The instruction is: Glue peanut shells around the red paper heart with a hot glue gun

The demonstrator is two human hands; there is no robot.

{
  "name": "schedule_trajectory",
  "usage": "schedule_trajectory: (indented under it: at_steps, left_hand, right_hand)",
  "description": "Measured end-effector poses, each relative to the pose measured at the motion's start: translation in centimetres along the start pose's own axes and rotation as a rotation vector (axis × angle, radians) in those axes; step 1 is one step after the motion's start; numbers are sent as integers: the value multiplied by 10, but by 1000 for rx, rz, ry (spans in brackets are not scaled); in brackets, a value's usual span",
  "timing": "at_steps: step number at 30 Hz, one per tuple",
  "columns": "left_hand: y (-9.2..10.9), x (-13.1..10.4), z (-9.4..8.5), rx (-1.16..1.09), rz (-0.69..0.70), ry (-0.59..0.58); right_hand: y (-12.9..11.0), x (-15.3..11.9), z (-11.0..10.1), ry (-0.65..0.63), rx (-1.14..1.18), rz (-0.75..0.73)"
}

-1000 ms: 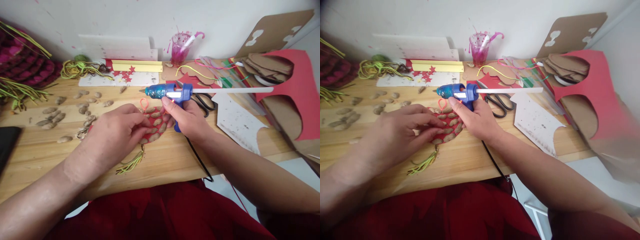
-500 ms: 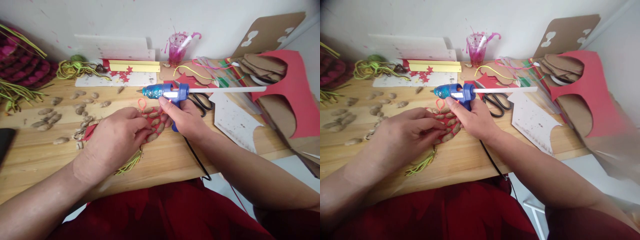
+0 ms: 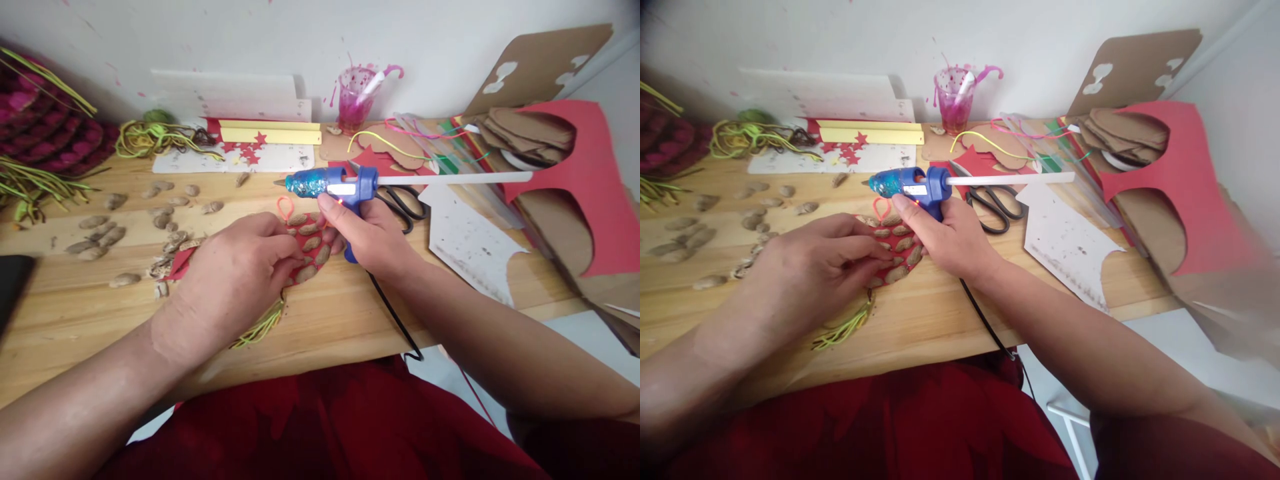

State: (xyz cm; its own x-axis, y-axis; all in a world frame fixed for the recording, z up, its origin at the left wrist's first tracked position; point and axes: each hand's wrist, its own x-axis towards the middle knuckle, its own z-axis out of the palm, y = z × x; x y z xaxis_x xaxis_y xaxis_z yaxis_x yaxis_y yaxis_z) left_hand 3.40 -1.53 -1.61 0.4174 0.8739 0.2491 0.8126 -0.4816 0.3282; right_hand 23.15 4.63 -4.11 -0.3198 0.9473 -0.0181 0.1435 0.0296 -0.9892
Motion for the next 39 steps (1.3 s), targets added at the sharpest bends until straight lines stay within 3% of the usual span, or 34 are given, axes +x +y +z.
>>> schedule_trajectory:
  at_steps: [12, 17, 22, 27, 31, 39]
  left_hand:
    - [2, 3, 0, 39, -48, -8]
    - [-3, 6, -15, -42, -76, -1]
    - [6, -2, -28, 94, 4, 32]
    - [24, -26, -8, 180, 144, 108]
    - [31, -39, 8, 266, 132, 119]
    - [37, -37, 8, 348, 94, 55]
  right_hand:
    - [-2, 3, 0, -24, 31, 19]
    - [-4, 4, 0, -28, 37, 50]
    - [-1, 6, 1, -6, 57, 55]
    - [4, 7, -2, -38, 17, 12]
    - [7, 7, -3, -35, -16, -19]
    - [7, 8, -2, -28, -19, -11]
